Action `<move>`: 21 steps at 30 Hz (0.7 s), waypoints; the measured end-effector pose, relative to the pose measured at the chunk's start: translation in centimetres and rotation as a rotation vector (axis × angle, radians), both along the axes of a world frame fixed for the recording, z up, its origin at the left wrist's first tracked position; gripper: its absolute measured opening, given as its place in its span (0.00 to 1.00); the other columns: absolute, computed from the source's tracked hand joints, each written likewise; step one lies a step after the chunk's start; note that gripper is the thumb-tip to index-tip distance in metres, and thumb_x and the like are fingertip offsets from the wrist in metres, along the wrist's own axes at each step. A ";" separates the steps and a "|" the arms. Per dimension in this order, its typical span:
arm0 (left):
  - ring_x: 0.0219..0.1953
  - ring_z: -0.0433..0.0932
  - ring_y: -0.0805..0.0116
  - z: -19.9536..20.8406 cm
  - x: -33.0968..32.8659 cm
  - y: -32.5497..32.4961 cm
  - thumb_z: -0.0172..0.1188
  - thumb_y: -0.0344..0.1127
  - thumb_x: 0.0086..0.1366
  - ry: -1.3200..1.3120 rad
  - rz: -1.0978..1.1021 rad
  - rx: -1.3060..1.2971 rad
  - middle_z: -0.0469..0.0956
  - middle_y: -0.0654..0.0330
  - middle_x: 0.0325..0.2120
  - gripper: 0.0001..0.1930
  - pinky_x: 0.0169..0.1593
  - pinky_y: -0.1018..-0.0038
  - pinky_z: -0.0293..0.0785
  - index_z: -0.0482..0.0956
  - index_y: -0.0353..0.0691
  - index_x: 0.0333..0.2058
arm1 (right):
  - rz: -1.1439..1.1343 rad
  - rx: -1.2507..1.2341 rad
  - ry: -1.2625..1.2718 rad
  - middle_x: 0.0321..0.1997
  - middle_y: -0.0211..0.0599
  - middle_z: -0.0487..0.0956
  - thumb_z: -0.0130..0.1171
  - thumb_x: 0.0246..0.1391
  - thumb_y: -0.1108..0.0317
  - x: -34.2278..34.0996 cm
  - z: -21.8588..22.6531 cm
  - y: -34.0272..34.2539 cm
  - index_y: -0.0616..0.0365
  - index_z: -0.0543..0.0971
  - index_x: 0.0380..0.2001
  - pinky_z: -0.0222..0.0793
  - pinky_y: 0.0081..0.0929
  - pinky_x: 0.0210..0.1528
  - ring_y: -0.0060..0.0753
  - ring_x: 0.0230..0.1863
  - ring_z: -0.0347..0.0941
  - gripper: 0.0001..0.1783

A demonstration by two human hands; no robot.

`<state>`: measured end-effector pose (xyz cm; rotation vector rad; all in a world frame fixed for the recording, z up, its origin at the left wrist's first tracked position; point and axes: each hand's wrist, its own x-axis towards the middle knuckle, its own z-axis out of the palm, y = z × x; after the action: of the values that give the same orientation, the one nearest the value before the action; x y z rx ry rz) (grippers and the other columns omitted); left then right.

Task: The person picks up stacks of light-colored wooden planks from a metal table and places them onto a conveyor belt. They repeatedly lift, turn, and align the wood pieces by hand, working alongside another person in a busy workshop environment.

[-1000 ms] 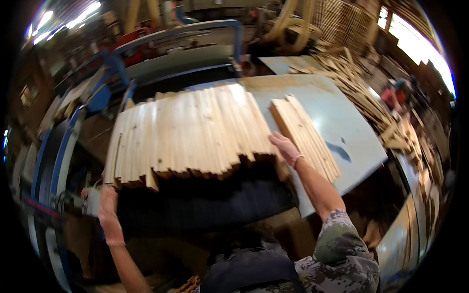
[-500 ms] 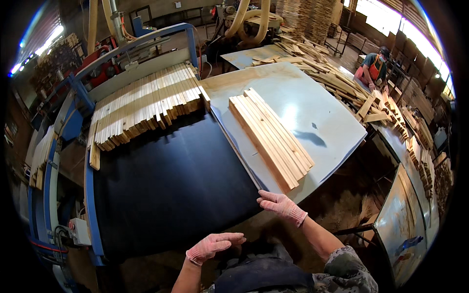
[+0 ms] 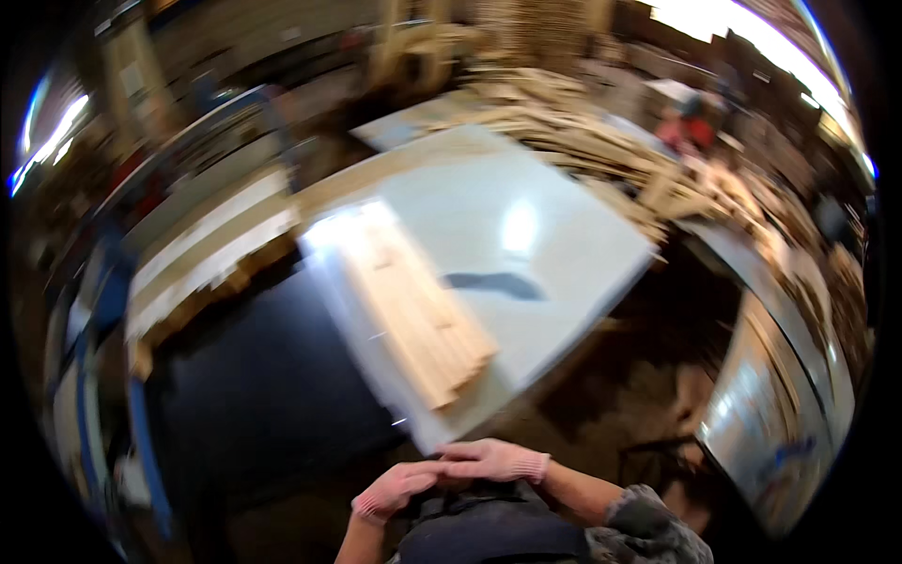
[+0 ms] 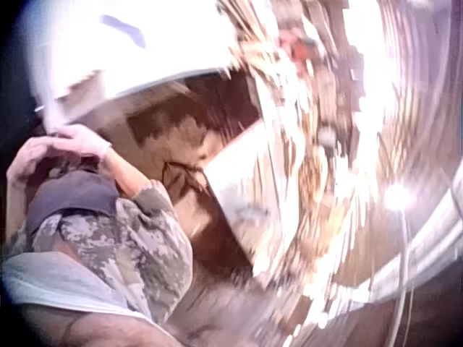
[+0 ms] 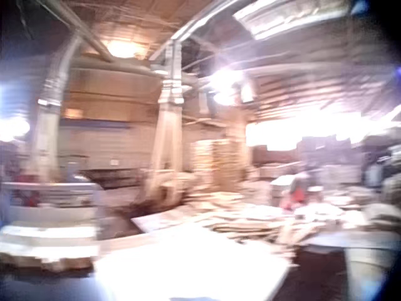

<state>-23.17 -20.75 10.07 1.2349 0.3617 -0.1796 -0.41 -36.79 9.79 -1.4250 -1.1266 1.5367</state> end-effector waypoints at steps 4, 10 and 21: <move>0.67 0.78 0.53 -0.7 6.6 -0.9 0.60 0.46 0.75 0.008 -0.149 -0.189 0.82 0.43 0.61 0.32 0.74 0.64 0.66 0.75 0.23 0.66 | -0.040 -0.051 -0.009 0.67 0.41 0.81 0.59 0.73 0.43 4.9 -3.1 -5.7 0.61 0.63 0.79 0.68 0.30 0.71 0.34 0.66 0.75 0.44; 0.64 0.80 0.52 2.6 21.7 -8.4 0.65 0.52 0.73 0.080 -0.301 -0.360 0.82 0.44 0.60 0.36 0.71 0.57 0.71 0.74 0.26 0.67 | -0.544 -0.165 -0.032 0.71 0.42 0.79 0.59 0.73 0.45 13.0 -7.1 -16.5 0.58 0.63 0.79 0.66 0.31 0.73 0.37 0.69 0.73 0.43; 0.67 0.78 0.56 -4.2 42.6 -14.2 0.65 0.47 0.74 0.190 -0.857 -0.237 0.81 0.44 0.63 0.34 0.74 0.66 0.66 0.74 0.24 0.67 | -1.094 -0.321 0.288 0.70 0.32 0.79 0.62 0.73 0.49 18.7 -10.8 -28.4 0.58 0.67 0.78 0.71 0.23 0.63 0.25 0.58 0.74 0.40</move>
<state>19.44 -34.99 5.90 1.0728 -0.0507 -1.0489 18.34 -65.17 -1.05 -1.5435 0.1458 1.0434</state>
